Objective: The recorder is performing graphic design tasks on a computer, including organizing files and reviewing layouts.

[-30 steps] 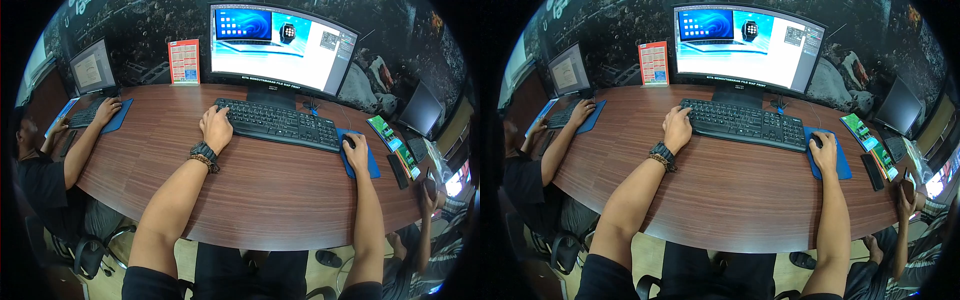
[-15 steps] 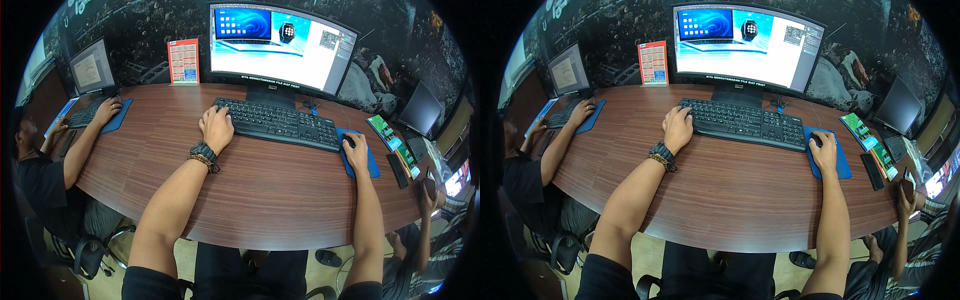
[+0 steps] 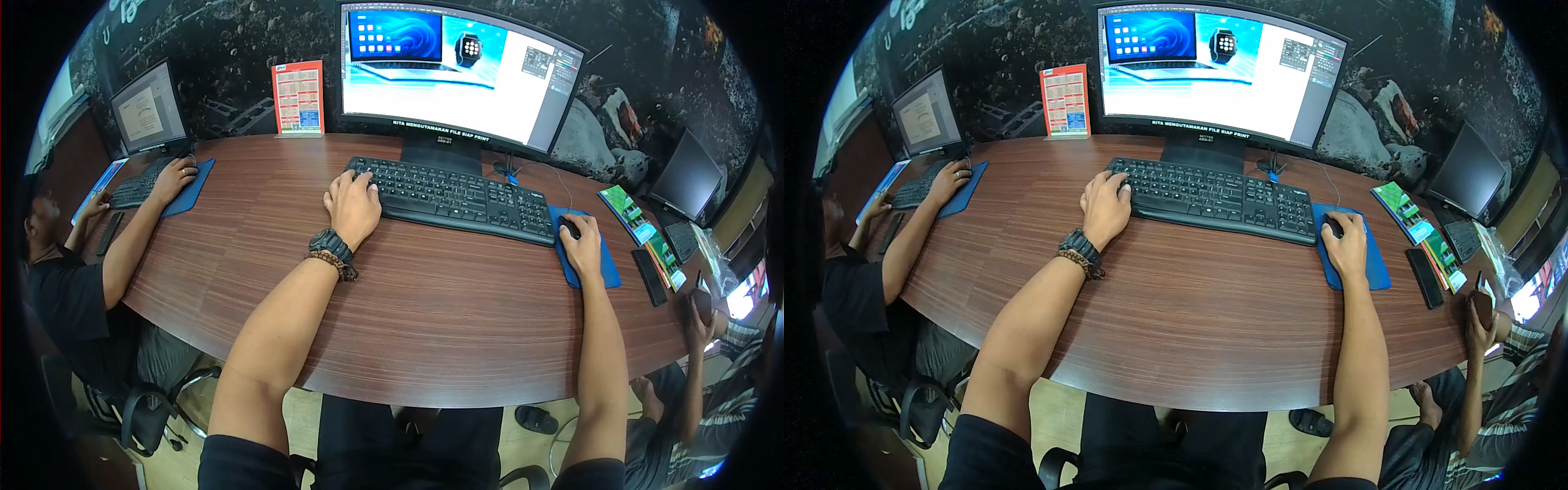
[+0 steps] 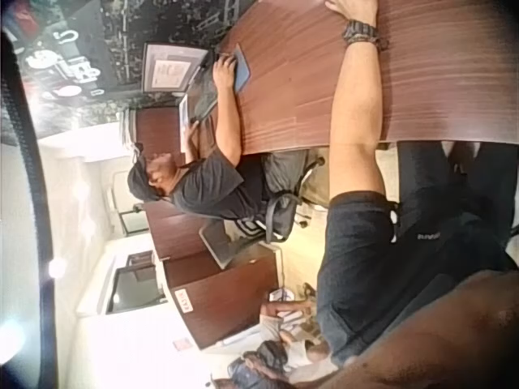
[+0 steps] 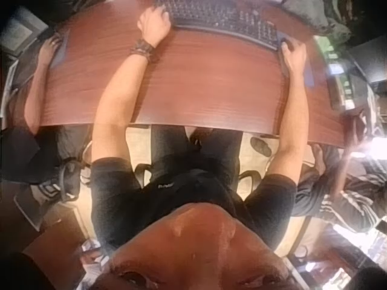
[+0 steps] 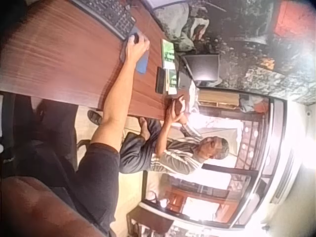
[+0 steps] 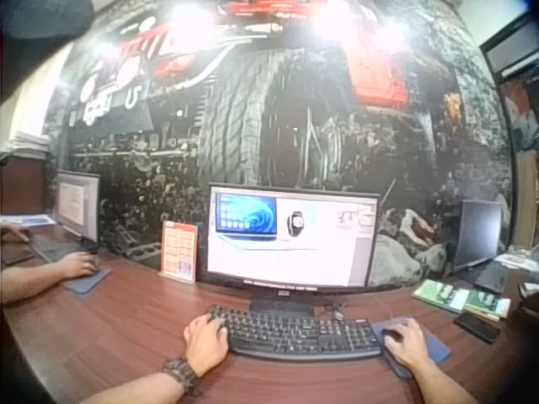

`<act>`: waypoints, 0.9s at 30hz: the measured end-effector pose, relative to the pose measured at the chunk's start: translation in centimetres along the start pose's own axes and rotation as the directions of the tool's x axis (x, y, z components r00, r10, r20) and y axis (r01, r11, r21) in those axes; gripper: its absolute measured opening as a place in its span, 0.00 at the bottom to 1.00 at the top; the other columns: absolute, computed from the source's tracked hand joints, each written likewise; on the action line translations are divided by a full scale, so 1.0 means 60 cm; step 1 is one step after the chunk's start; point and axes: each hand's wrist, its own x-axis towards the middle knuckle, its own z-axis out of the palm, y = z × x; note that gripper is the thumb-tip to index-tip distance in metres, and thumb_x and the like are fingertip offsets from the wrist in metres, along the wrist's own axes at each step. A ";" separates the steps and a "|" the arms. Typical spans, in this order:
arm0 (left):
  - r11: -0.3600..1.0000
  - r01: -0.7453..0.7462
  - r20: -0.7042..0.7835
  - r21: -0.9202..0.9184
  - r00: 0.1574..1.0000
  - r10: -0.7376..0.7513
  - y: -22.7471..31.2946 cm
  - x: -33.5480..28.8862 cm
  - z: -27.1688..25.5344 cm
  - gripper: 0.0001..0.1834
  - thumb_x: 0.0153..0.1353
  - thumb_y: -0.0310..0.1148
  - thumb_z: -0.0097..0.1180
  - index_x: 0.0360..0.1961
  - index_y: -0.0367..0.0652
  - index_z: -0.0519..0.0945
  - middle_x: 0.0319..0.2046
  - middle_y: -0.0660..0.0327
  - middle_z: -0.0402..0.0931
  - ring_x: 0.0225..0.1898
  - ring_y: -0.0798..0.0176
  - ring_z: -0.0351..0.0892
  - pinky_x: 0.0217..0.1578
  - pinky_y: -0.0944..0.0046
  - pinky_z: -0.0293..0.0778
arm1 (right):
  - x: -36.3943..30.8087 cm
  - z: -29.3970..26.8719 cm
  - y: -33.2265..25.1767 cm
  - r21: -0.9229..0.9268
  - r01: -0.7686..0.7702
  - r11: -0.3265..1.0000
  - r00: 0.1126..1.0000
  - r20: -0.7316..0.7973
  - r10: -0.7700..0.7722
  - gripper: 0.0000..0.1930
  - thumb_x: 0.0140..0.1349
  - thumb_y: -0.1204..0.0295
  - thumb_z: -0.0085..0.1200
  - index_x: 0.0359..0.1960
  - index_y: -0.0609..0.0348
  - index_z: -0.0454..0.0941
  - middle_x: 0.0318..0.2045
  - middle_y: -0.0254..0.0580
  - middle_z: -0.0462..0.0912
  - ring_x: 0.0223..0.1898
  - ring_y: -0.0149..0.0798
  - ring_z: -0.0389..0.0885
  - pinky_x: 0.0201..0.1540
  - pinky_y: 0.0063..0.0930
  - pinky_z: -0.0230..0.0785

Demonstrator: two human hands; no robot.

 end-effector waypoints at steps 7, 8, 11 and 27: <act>1.000 -0.004 -0.009 0.002 1.000 0.004 0.000 0.000 0.002 0.17 0.67 0.35 0.53 0.54 0.42 0.81 0.60 0.50 0.71 0.65 0.44 0.63 0.64 0.37 0.54 | 0.000 0.001 0.002 -0.014 -0.015 1.000 1.000 0.003 0.015 0.16 0.57 0.65 0.60 0.46 0.58 0.85 0.49 0.55 0.78 0.52 0.56 0.78 0.57 0.43 0.70; 1.000 -0.003 -0.011 0.003 1.000 0.003 0.000 0.000 0.002 0.17 0.67 0.35 0.53 0.54 0.42 0.81 0.60 0.50 0.71 0.65 0.44 0.64 0.64 0.37 0.54 | 0.000 0.001 0.003 -0.014 -0.015 1.000 1.000 0.003 0.015 0.16 0.57 0.65 0.60 0.46 0.58 0.85 0.49 0.55 0.78 0.52 0.56 0.78 0.57 0.43 0.70; 1.000 -0.001 -0.010 -0.006 1.000 0.001 -0.002 0.001 0.004 0.17 0.67 0.32 0.52 0.55 0.42 0.81 0.60 0.50 0.71 0.65 0.44 0.63 0.65 0.38 0.54 | 0.000 0.000 0.003 -0.014 -0.015 1.000 1.000 0.005 0.015 0.16 0.57 0.65 0.60 0.46 0.58 0.85 0.49 0.55 0.78 0.52 0.56 0.78 0.57 0.43 0.70; 1.000 -0.017 0.003 0.008 1.000 0.017 -0.008 0.002 0.005 0.23 0.59 0.19 0.49 0.56 0.41 0.81 0.62 0.50 0.70 0.66 0.45 0.63 0.66 0.39 0.52 | 0.000 -0.001 -0.001 -0.013 -0.012 1.000 1.000 0.012 0.012 0.16 0.58 0.65 0.60 0.46 0.58 0.85 0.49 0.55 0.78 0.52 0.55 0.78 0.58 0.43 0.70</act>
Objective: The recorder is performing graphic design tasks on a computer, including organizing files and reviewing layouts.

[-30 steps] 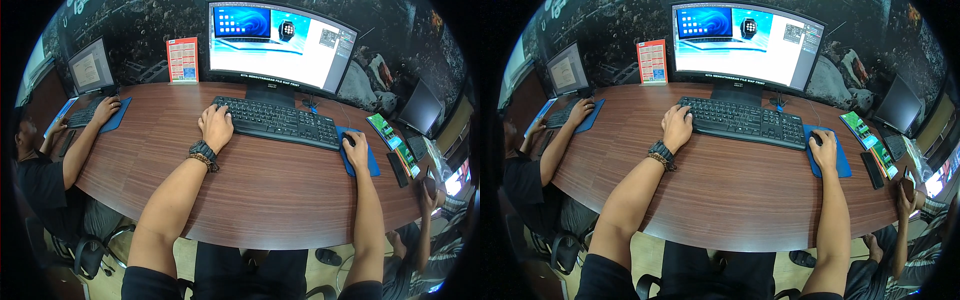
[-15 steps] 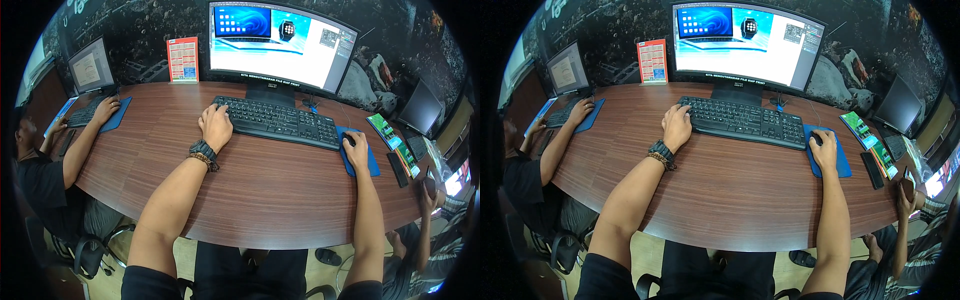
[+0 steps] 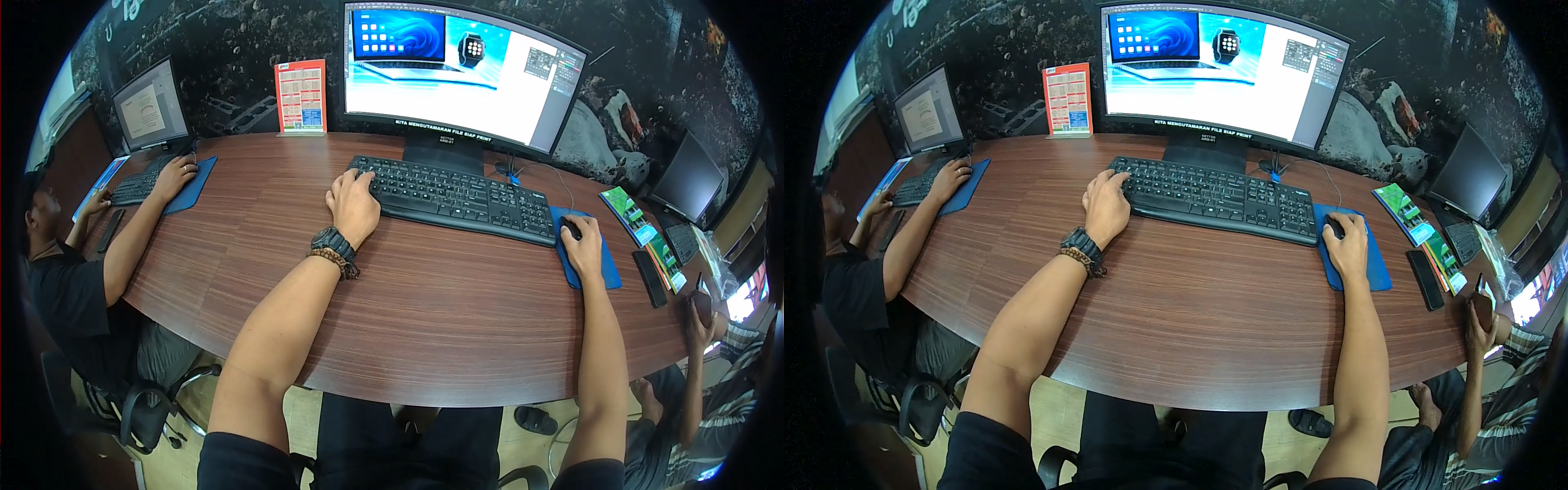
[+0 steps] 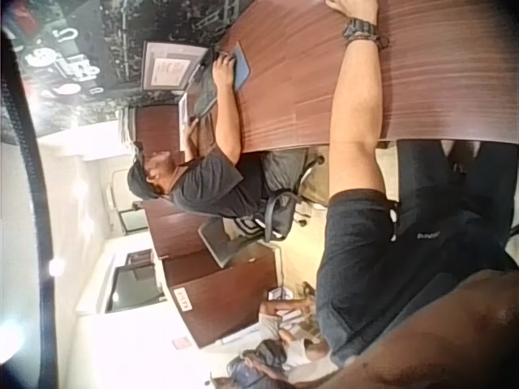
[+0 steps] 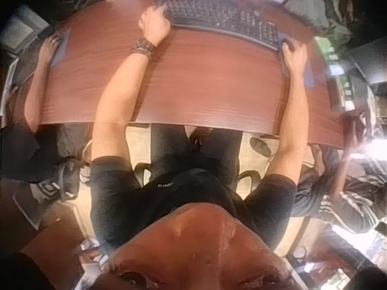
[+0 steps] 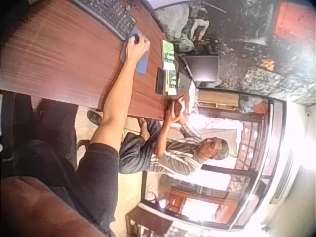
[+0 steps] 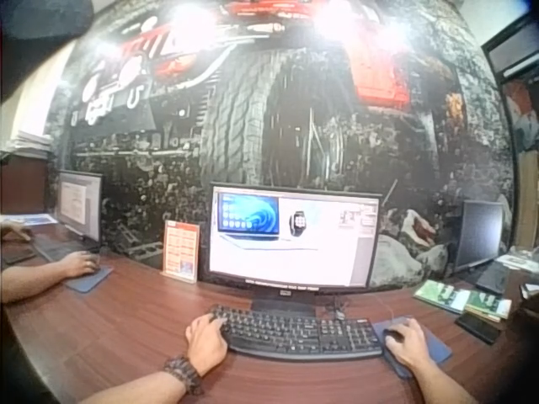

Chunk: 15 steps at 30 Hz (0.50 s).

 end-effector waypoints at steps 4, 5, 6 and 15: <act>1.000 0.001 -0.011 -0.011 1.000 -0.001 0.001 -0.001 0.001 0.22 0.59 0.20 0.49 0.55 0.41 0.81 0.61 0.50 0.71 0.66 0.45 0.63 0.66 0.40 0.52 | 0.000 0.000 -0.001 0.003 0.006 1.000 1.000 0.006 -0.006 0.17 0.58 0.65 0.60 0.46 0.59 0.85 0.49 0.56 0.78 0.52 0.55 0.78 0.58 0.43 0.70; 1.000 0.002 -0.013 -0.013 1.000 -0.002 0.001 -0.001 0.000 0.22 0.60 0.20 0.49 0.55 0.41 0.81 0.61 0.50 0.71 0.66 0.45 0.63 0.66 0.39 0.52 | 0.000 0.000 -0.001 0.003 0.006 1.000 1.000 0.006 -0.006 0.17 0.58 0.65 0.60 0.46 0.59 0.85 0.49 0.56 0.78 0.52 0.55 0.78 0.58 0.43 0.70; 1.000 0.003 -0.015 -0.017 1.000 -0.003 0.001 -0.002 0.000 0.22 0.60 0.20 0.49 0.55 0.41 0.81 0.61 0.50 0.71 0.66 0.45 0.63 0.66 0.39 0.52 | 0.000 0.000 0.000 -0.002 0.006 1.000 1.000 0.005 -0.006 0.17 0.58 0.65 0.60 0.47 0.58 0.85 0.49 0.56 0.78 0.52 0.55 0.78 0.58 0.43 0.70; 1.000 0.009 -0.011 -0.013 1.000 -0.009 0.002 0.000 0.000 0.20 0.63 0.22 0.48 0.55 0.41 0.81 0.62 0.49 0.70 0.66 0.44 0.63 0.66 0.37 0.53 | 0.000 0.003 0.005 -0.008 0.012 1.000 1.000 -0.004 -0.012 0.17 0.58 0.63 0.60 0.47 0.57 0.85 0.50 0.56 0.78 0.53 0.56 0.77 0.57 0.44 0.69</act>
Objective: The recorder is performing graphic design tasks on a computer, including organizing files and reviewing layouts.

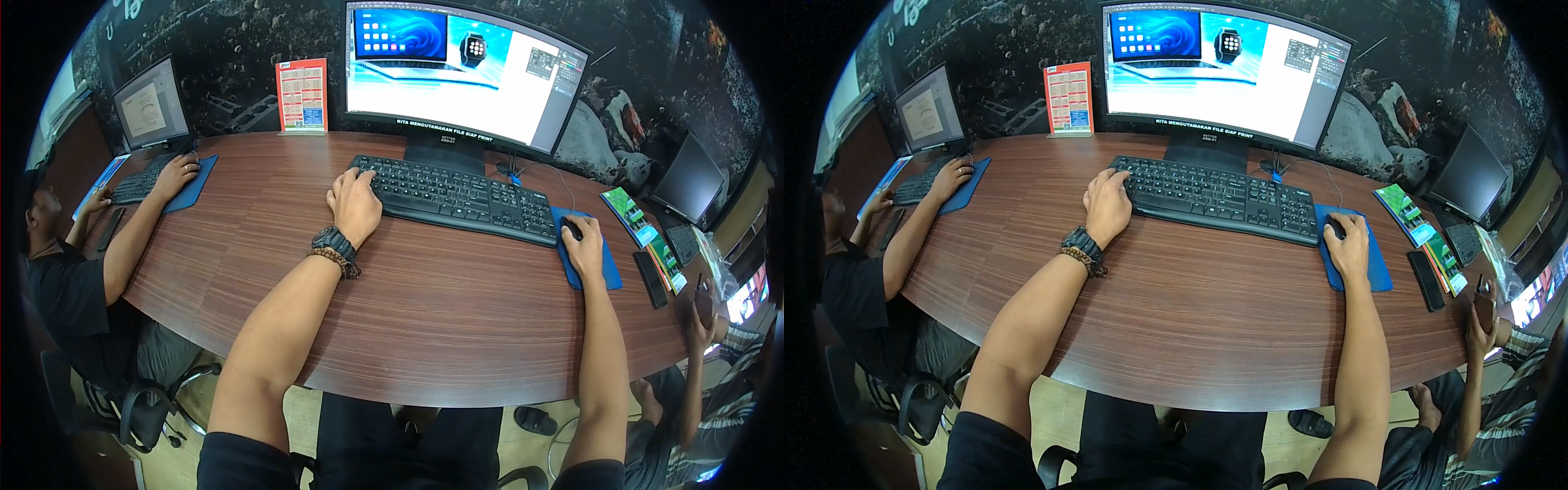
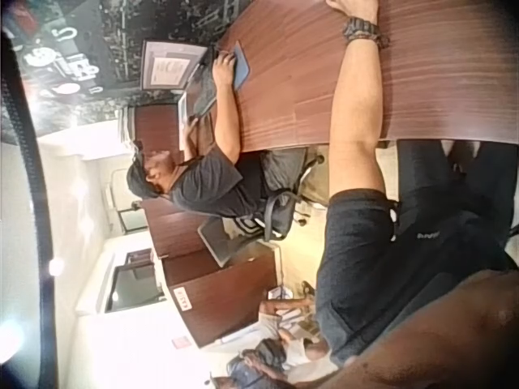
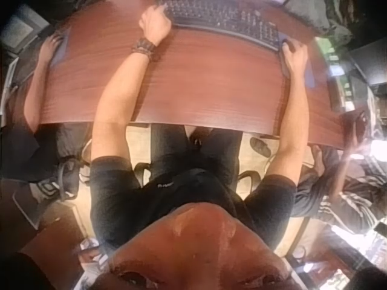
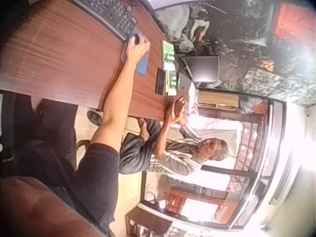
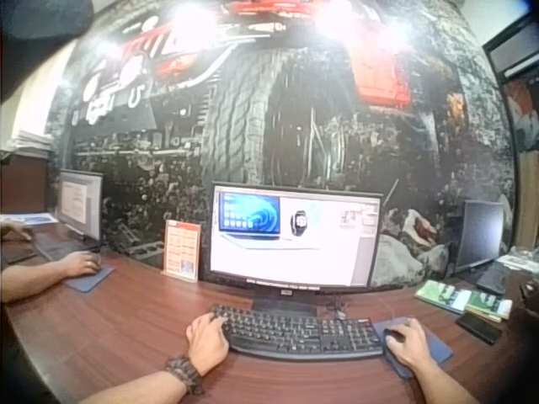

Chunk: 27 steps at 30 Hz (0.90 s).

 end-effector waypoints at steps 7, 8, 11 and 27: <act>1.000 -0.004 -0.005 0.004 1.000 0.004 -0.004 0.000 0.002 0.19 0.64 0.24 0.48 0.55 0.40 0.81 0.62 0.49 0.70 0.66 0.45 0.63 0.65 0.37 0.54 | 0.001 0.000 -0.002 -0.007 0.004 1.000 1.000 0.005 -0.004 0.17 0.58 0.63 0.60 0.47 0.58 0.85 0.49 0.56 0.78 0.52 0.57 0.78 0.57 0.44 0.69; 1.000 -0.005 -0.007 0.000 1.000 0.005 -0.005 0.000 0.002 0.19 0.65 0.24 0.48 0.55 0.40 0.81 0.61 0.49 0.71 0.66 0.45 0.63 0.65 0.37 0.54 | 0.000 0.001 -0.002 -0.007 0.004 1.000 1.000 0.006 -0.004 0.17 0.58 0.63 0.60 0.47 0.58 0.85 0.49 0.56 0.78 0.52 0.57 0.78 0.57 0.44 0.69; 1.000 -0.014 -0.013 -0.002 1.000 0.014 -0.001 0.000 0.003 0.19 0.65 0.24 0.48 0.55 0.40 0.81 0.61 0.49 0.71 0.65 0.45 0.64 0.65 0.37 0.54 | 0.000 0.001 0.001 -0.008 0.000 1.000 1.000 0.000 0.000 0.17 0.58 0.63 0.60 0.46 0.58 0.85 0.49 0.56 0.78 0.52 0.56 0.78 0.57 0.44 0.70; 1.000 -0.017 -0.001 0.024 1.000 0.017 -0.002 -0.001 0.001 0.21 0.60 0.20 0.51 0.55 0.41 0.81 0.62 0.50 0.70 0.65 0.45 0.63 0.65 0.38 0.54 | 0.000 0.002 0.003 -0.004 -0.005 1.000 1.000 -0.001 0.005 0.17 0.58 0.64 0.60 0.47 0.57 0.84 0.50 0.56 0.77 0.53 0.57 0.77 0.58 0.45 0.69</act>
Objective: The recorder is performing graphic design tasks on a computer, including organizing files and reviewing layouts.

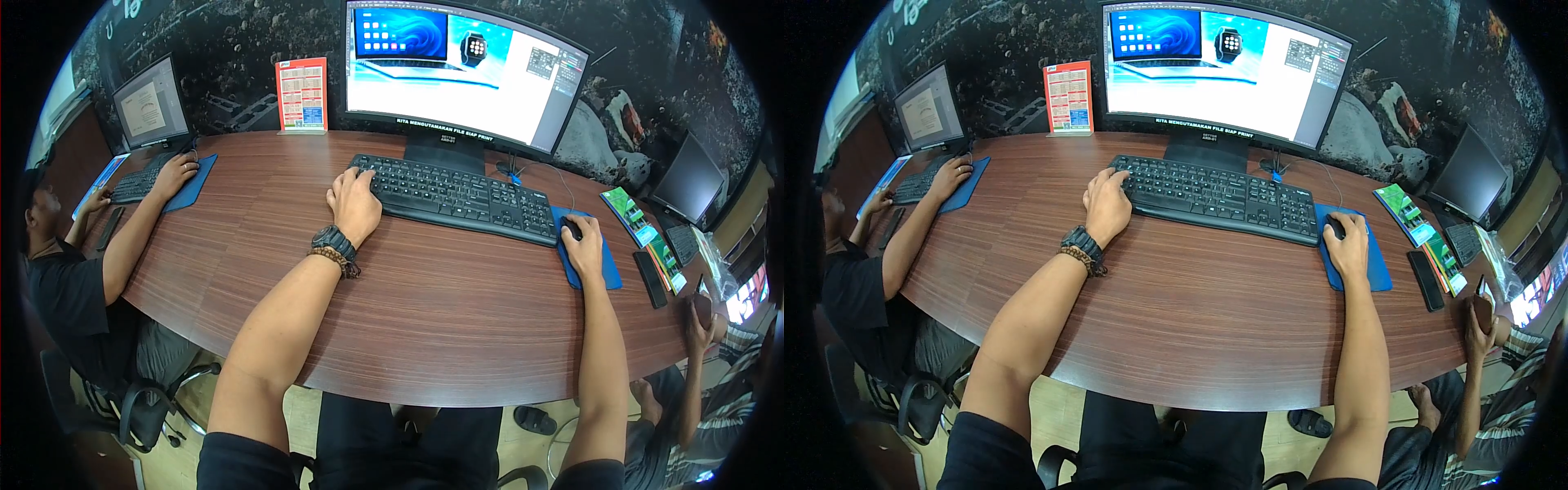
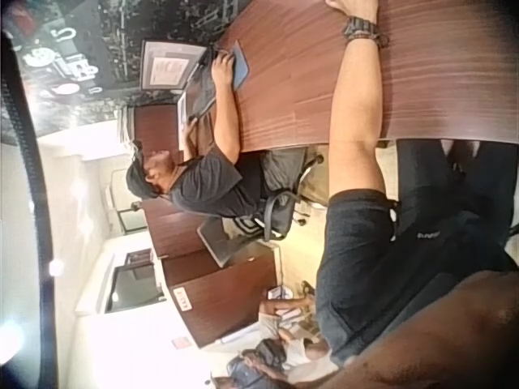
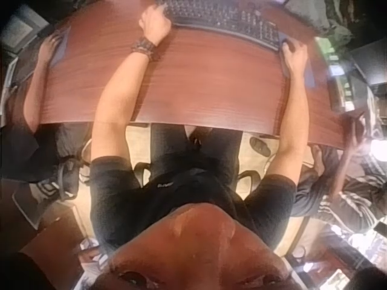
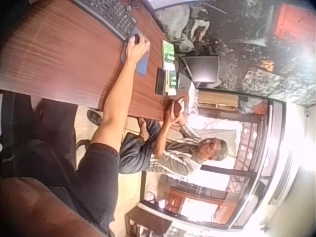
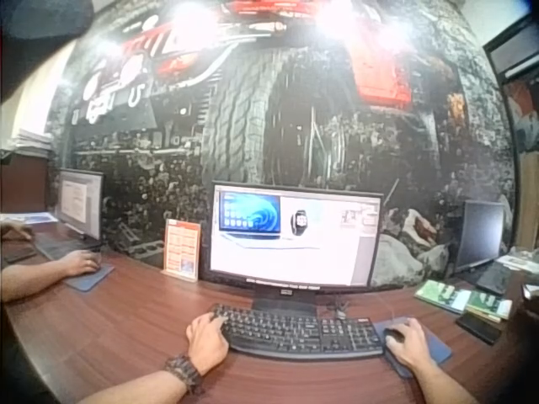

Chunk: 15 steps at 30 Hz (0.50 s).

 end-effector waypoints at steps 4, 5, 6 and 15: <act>1.000 0.007 0.007 -0.008 1.000 -0.007 0.000 0.001 -0.001 0.22 0.59 0.20 0.51 0.55 0.41 0.80 0.62 0.50 0.70 0.66 0.45 0.63 0.66 0.38 0.54 | -0.001 -0.002 -0.005 0.006 -0.009 1.000 1.000 0.007 0.009 0.17 0.57 0.65 0.59 0.47 0.56 0.84 0.50 0.55 0.77 0.53 0.57 0.77 0.58 0.45 0.69; 1.000 0.007 0.006 -0.008 1.000 -0.007 0.000 0.001 -0.001 0.22 0.59 0.19 0.51 0.55 0.41 0.80 0.62 0.50 0.69 0.66 0.45 0.63 0.66 0.38 0.54 | -0.001 -0.002 -0.007 0.006 -0.009 1.000 1.000 0.007 0.009 0.17 0.57 0.65 0.59 0.47 0.56 0.84 0.50 0.55 0.77 0.53 0.57 0.77 0.58 0.45 0.69; 1.000 0.006 0.005 -0.009 1.000 -0.006 -0.001 0.001 -0.001 0.22 0.59 0.19 0.51 0.55 0.42 0.80 0.62 0.50 0.69 0.66 0.45 0.63 0.66 0.38 0.54 | -0.001 -0.003 -0.008 -0.009 0.000 1.000 1.000 0.005 0.000 0.17 0.58 0.66 0.59 0.47 0.58 0.83 0.49 0.54 0.77 0.52 0.55 0.77 0.57 0.43 0.69; 1.000 -0.005 -0.003 -0.012 1.000 0.005 -0.004 0.000 0.003 0.22 0.59 0.19 0.52 0.55 0.42 0.80 0.62 0.49 0.69 0.66 0.44 0.63 0.66 0.37 0.53 | -0.001 -0.004 -0.010 0.009 -0.010 1.000 1.000 0.003 0.010 0.17 0.57 0.65 0.60 0.47 0.58 0.84 0.49 0.56 0.78 0.52 0.56 0.78 0.57 0.44 0.70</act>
